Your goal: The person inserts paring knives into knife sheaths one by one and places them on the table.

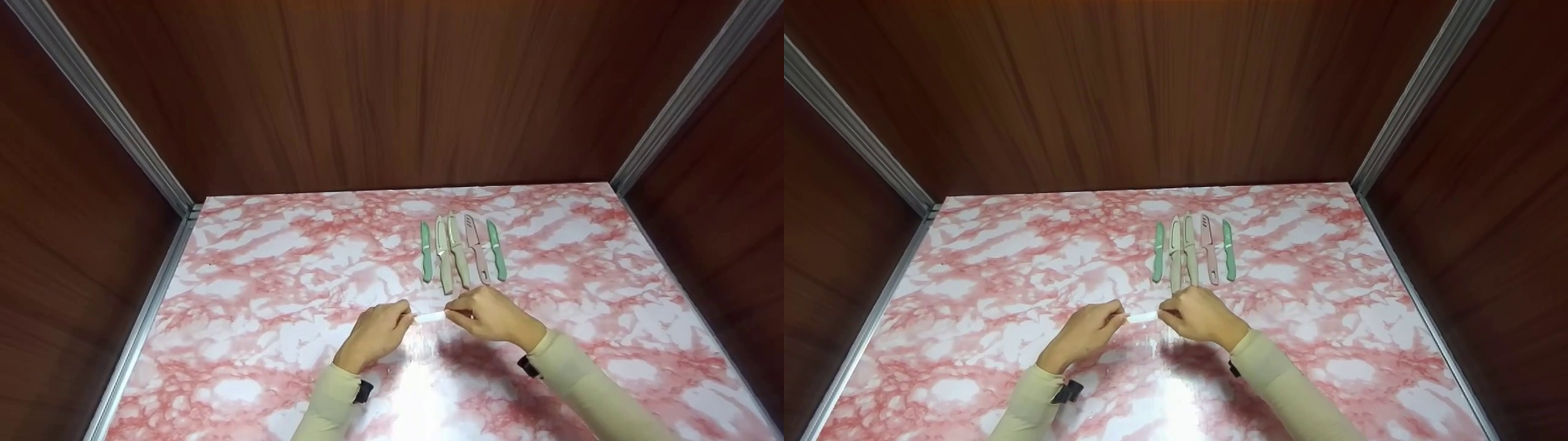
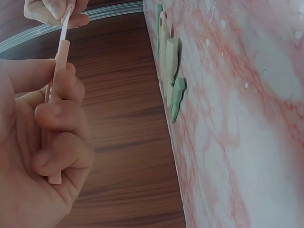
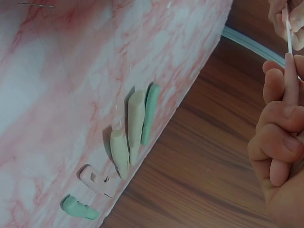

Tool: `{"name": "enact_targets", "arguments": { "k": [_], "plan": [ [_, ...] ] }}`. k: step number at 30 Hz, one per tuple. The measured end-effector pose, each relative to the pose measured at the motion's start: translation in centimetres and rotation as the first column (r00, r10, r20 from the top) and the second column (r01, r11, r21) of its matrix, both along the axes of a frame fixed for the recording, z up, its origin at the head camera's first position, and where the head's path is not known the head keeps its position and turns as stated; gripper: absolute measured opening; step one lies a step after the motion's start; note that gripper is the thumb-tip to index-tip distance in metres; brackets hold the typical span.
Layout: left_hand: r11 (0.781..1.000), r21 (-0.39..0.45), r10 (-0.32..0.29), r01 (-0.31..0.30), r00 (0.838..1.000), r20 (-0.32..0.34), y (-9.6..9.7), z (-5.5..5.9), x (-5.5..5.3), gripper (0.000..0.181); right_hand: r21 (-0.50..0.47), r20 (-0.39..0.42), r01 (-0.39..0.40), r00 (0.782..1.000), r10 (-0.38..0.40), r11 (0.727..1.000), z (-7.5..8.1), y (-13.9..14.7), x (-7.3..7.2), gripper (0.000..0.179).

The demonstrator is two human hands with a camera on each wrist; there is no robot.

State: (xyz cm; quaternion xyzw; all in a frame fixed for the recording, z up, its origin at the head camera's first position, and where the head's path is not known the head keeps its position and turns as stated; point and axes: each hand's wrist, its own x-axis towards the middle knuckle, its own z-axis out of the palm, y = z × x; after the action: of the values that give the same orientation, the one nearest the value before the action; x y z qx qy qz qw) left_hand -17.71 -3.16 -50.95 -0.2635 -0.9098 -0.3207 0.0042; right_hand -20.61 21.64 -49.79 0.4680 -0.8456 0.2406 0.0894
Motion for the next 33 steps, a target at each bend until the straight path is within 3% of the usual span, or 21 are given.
{"name": "enact_targets", "arguments": {
  "k": [7, 23, 33],
  "plan": [
    [1.0, 0.019, 0.0, 0.001, 1.0, -0.015, 0.21, -0.3, 0.13, 0.019, -0.003, 0.001, -0.016, 1.0, 0.016, 1.0, -0.09, -0.24, -0.03, 0.024],
    [1.0, 0.029, 0.008, -0.009, 1.0, 0.028, 0.29, -0.2, 0.17, 0.021, -0.011, -0.044, -0.033, 0.999, 0.032, 0.999, 0.09, -0.67, -0.12, 0.032],
    [0.999, 0.026, 0.02, -0.02, 1.0, 0.006, 0.29, -0.02, -0.01, 0.023, -0.006, -0.004, -0.032, 0.999, 0.032, 0.999, 0.47, -0.87, -0.24, 0.034]
  ]
}}
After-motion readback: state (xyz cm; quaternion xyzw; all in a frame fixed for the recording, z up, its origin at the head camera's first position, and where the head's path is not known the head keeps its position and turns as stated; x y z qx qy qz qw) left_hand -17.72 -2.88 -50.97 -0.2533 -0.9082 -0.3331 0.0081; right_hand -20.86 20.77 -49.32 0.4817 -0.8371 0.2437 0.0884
